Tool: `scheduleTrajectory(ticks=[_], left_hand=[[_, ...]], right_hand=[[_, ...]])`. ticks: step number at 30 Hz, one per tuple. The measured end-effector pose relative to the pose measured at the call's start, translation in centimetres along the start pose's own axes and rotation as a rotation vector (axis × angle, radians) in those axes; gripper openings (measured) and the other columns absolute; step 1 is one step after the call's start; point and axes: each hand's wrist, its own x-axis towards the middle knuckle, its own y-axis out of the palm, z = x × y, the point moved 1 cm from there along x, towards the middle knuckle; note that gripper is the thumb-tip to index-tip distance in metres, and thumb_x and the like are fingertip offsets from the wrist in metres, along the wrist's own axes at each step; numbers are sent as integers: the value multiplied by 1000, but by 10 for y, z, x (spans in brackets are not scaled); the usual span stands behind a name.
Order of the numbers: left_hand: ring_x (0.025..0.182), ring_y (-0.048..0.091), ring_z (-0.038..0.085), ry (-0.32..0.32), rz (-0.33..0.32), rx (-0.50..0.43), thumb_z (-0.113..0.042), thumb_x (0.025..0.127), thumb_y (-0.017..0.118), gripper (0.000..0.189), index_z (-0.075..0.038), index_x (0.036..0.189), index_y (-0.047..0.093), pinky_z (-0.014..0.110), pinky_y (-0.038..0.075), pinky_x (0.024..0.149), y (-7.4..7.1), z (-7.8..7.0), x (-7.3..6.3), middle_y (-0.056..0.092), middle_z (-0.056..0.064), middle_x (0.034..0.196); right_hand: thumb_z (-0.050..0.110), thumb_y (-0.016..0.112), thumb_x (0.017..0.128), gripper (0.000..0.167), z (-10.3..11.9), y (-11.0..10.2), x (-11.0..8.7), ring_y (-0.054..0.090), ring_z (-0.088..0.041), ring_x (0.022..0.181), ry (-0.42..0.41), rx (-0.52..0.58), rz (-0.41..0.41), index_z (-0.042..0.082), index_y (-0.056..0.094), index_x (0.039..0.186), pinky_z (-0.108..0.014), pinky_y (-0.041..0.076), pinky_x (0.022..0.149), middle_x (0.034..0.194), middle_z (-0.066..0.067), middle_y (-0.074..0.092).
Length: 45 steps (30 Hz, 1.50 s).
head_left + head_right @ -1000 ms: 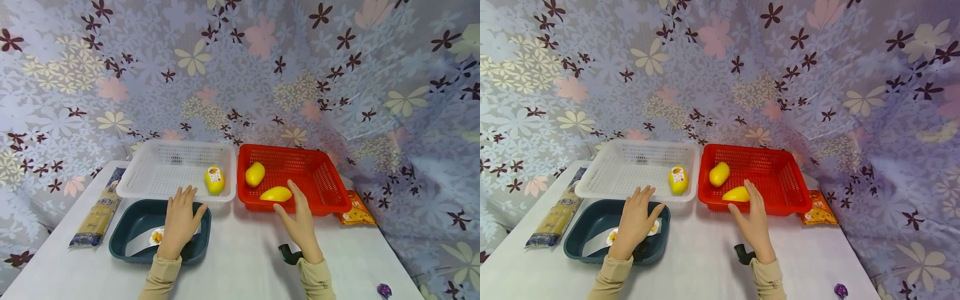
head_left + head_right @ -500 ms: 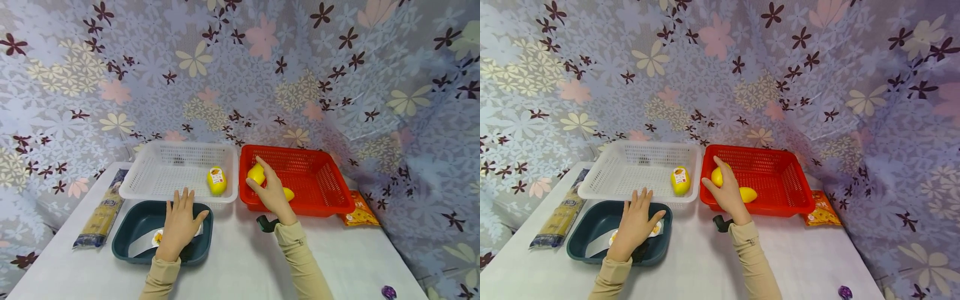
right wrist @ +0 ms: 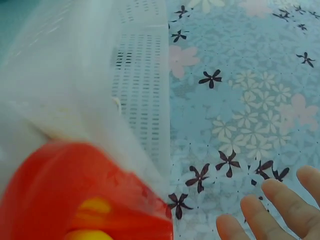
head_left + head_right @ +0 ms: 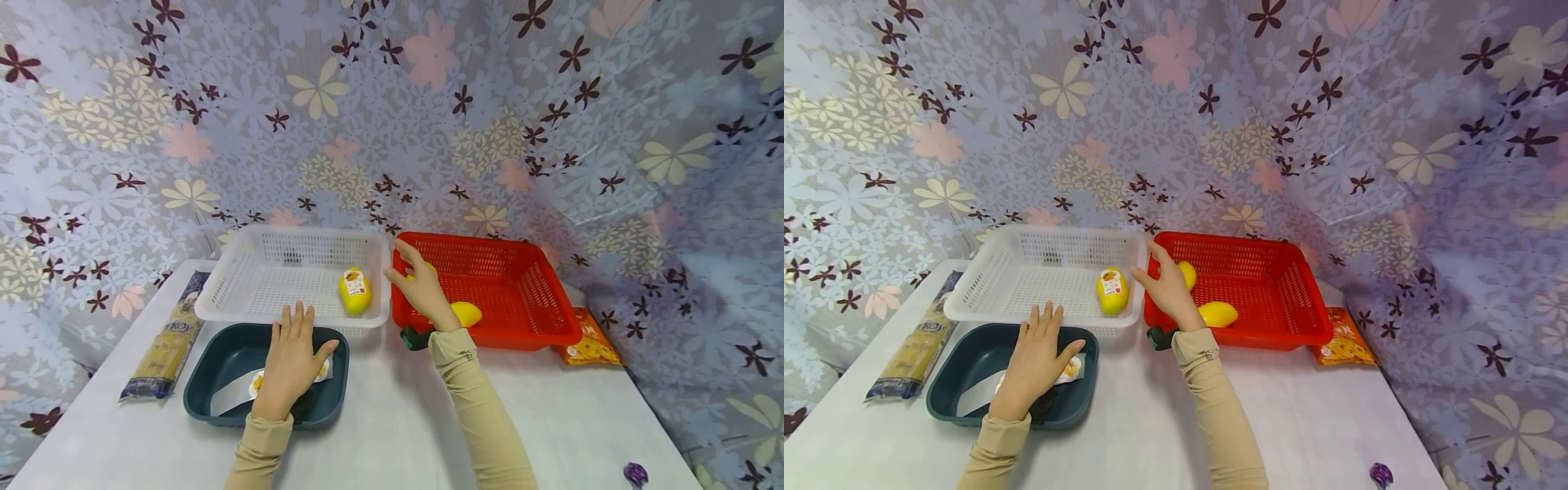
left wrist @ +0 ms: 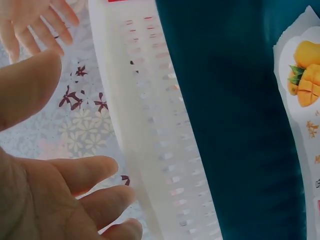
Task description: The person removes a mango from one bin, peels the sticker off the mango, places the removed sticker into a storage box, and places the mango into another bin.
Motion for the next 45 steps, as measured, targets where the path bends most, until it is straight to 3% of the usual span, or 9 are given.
scheduleTrajectory(ticks=[15,22,30,37,45], left_hand=[[146,10,48,22,-19,69,-44,94,58,80,8,148,29,62,15,117,4,8,4,19,32,155],[146,13,47,22,-28,75,-42,92,61,81,8,147,30,62,17,117,2,7,5,20,31,156],[145,16,48,33,-46,80,-41,91,63,79,8,146,33,62,20,116,3,9,3,23,31,154],[145,19,48,41,-57,81,-41,90,64,79,7,146,35,62,22,115,7,10,2,25,31,154],[144,21,48,51,-78,85,-40,90,65,78,7,145,36,61,23,115,6,11,1,26,31,154]], right_hand=[[37,58,96,67,13,30,41,36,-28,143,36,55,109,16,29,153,-45,36,114,157,-7,33],[40,58,96,69,14,43,49,46,-30,135,70,44,160,18,26,153,-48,41,110,155,-8,36],[41,55,97,69,4,60,61,41,-36,137,142,95,227,12,26,153,-51,36,113,153,-15,38],[42,53,98,68,-7,70,69,37,-36,140,194,40,284,12,27,153,-53,34,114,154,-16,35],[39,54,98,68,-18,80,80,34,-37,142,221,73,291,9,27,153,-54,32,115,154,-19,33]])
